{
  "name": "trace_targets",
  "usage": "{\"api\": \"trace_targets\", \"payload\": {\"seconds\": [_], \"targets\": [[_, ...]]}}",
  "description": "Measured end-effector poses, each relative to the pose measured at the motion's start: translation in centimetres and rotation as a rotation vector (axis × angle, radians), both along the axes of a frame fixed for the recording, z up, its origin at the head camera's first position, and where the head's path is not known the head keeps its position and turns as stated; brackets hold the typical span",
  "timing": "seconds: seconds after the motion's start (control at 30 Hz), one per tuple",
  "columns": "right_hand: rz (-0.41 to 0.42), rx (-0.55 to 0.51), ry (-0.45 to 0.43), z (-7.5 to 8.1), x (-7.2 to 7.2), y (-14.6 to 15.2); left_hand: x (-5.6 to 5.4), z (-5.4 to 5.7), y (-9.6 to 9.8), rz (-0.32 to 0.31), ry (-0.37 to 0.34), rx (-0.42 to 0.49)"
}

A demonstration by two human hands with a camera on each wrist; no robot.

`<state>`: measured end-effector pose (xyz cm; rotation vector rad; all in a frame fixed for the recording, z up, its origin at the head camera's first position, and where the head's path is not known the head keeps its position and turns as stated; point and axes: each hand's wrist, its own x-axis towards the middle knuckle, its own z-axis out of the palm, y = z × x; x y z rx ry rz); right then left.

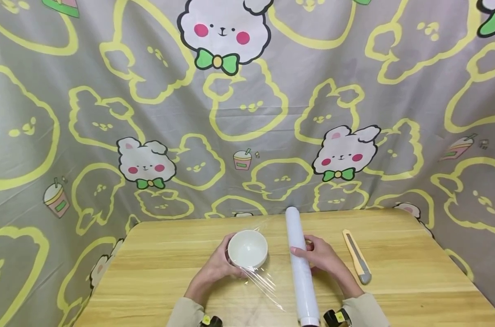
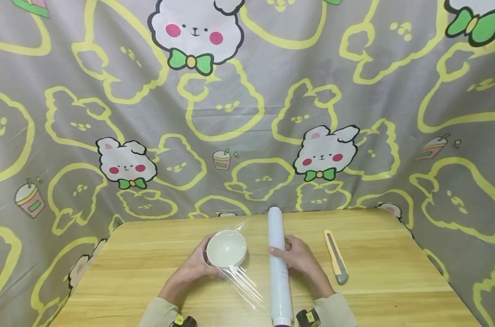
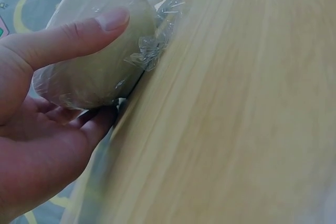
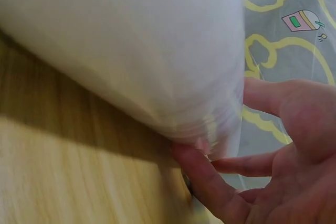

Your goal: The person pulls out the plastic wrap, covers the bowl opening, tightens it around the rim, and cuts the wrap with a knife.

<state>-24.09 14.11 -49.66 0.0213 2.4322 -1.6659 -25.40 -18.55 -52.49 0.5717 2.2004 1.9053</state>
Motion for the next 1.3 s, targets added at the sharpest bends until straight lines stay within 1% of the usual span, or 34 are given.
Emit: {"api": "trace_targets", "payload": {"seconds": [0.17, 0.3, 0.43, 0.67, 0.87, 0.93, 0.97, 1.03, 1.1, 1.17, 1.2, 1.23, 1.3], "targets": [[0.023, 0.047, 0.008, 0.2, 0.1, 0.2, 0.0, -0.1, 0.0, -0.001, 0.006, -0.013], [0.049, 0.075, 0.007, 0.3, -0.1, 0.1, 0.0, -0.2, -0.1, 0.014, -0.008, -0.015], [0.054, 0.100, 0.011, 0.2, -0.2, 0.2, -0.1, -0.1, -0.1, 0.011, -0.022, -0.006], [0.047, 0.115, 0.027, 0.2, 0.0, 0.2, 0.1, 0.1, 0.0, -0.008, 0.029, -0.017], [0.051, 0.103, 0.031, 0.4, 0.3, 0.3, 0.2, 0.1, 0.1, 0.000, 0.024, -0.037], [0.047, 0.109, 0.054, 0.5, 0.3, 0.5, 0.2, 0.1, 0.1, 0.005, 0.021, -0.040], [0.044, 0.117, 0.085, 0.6, 0.3, 0.8, 0.2, 0.1, 0.2, 0.006, 0.019, -0.040], [0.029, 0.175, 0.190, 0.8, 0.2, 1.5, 0.3, 0.0, 0.2, 0.001, 0.018, -0.038], [-0.006, 0.277, 0.311, 1.2, 0.2, 2.6, 0.2, 0.0, 0.2, -0.003, 0.016, -0.039], [-0.053, 0.389, 0.400, 1.6, 0.2, 3.9, 0.2, -0.1, 0.2, -0.007, 0.015, -0.038], [-0.080, 0.446, 0.412, 1.8, 0.2, 4.5, 0.2, -0.1, 0.2, -0.007, 0.016, -0.037], [-0.102, 0.495, 0.394, 2.0, 0.4, 5.2, 0.2, -0.1, 0.1, -0.006, 0.016, -0.034], [-0.128, 0.566, 0.309, 2.3, 0.6, 6.6, 0.2, -0.1, 0.0, -0.005, 0.029, -0.033]]}}
